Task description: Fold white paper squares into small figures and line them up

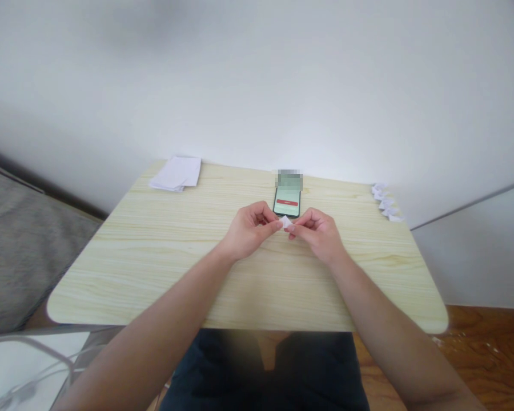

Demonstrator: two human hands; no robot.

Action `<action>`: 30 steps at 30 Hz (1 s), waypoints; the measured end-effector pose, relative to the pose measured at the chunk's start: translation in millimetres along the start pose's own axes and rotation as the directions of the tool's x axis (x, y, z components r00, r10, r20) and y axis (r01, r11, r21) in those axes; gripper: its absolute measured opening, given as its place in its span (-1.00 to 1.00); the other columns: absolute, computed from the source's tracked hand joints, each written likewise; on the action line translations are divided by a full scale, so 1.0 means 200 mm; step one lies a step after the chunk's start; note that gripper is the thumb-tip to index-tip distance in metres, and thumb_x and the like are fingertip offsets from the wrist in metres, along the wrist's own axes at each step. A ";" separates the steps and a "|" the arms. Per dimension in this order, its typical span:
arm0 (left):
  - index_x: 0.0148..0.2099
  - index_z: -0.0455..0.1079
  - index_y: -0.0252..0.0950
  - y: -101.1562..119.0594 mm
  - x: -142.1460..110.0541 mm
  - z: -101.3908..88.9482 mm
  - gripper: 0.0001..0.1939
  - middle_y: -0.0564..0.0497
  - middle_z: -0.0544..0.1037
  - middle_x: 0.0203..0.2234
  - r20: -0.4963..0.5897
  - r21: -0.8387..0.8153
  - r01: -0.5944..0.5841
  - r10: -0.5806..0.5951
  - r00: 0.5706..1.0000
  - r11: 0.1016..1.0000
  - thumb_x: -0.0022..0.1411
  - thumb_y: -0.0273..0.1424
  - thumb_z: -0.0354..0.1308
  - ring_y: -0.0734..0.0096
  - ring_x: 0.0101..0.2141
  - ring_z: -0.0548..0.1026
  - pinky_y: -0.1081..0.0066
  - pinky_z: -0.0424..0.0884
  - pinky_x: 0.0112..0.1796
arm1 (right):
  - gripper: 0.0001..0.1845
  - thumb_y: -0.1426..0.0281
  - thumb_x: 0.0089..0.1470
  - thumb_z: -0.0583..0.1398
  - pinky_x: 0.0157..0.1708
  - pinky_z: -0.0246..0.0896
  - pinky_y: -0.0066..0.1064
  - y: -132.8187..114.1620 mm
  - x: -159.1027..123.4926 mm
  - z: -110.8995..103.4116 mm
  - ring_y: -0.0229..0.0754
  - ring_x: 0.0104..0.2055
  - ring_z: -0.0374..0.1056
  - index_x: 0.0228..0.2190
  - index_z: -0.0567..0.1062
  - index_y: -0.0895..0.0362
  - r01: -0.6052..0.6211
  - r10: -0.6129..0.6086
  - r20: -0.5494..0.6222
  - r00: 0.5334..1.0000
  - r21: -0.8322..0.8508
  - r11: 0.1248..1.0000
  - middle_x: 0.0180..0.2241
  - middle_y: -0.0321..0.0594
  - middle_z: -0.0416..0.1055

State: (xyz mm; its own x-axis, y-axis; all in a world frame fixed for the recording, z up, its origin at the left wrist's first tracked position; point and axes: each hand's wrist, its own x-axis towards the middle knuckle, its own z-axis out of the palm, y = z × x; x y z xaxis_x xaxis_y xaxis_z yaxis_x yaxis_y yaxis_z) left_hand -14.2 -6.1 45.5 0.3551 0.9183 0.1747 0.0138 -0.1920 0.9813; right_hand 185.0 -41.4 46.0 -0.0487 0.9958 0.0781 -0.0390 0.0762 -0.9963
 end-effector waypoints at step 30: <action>-0.34 0.49 -0.31 0.04 -0.01 -0.02 -0.75 0.06 0.42 -0.51 0.140 0.283 0.018 -0.060 0.988 0.959 0.28 -0.22 0.21 0.46 -0.46 0.28 0.40 0.16 -0.42 | -0.62 0.16 -0.01 0.45 -0.46 0.35 -0.39 0.04 0.00 -0.03 -0.19 -0.45 0.50 -0.37 0.41 0.07 0.011 -0.003 0.090 0.996 -0.088 0.996 -0.45 -0.27 0.56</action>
State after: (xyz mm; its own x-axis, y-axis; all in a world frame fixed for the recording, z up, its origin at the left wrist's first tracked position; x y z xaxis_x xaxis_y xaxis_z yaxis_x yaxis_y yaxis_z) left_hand -17.3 -7.5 53.0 0.4807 0.8708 0.1028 0.2839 -0.2654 0.9214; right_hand 189.8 -41.4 38.8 -0.1382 0.9868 0.0842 0.0483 0.0917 -0.9946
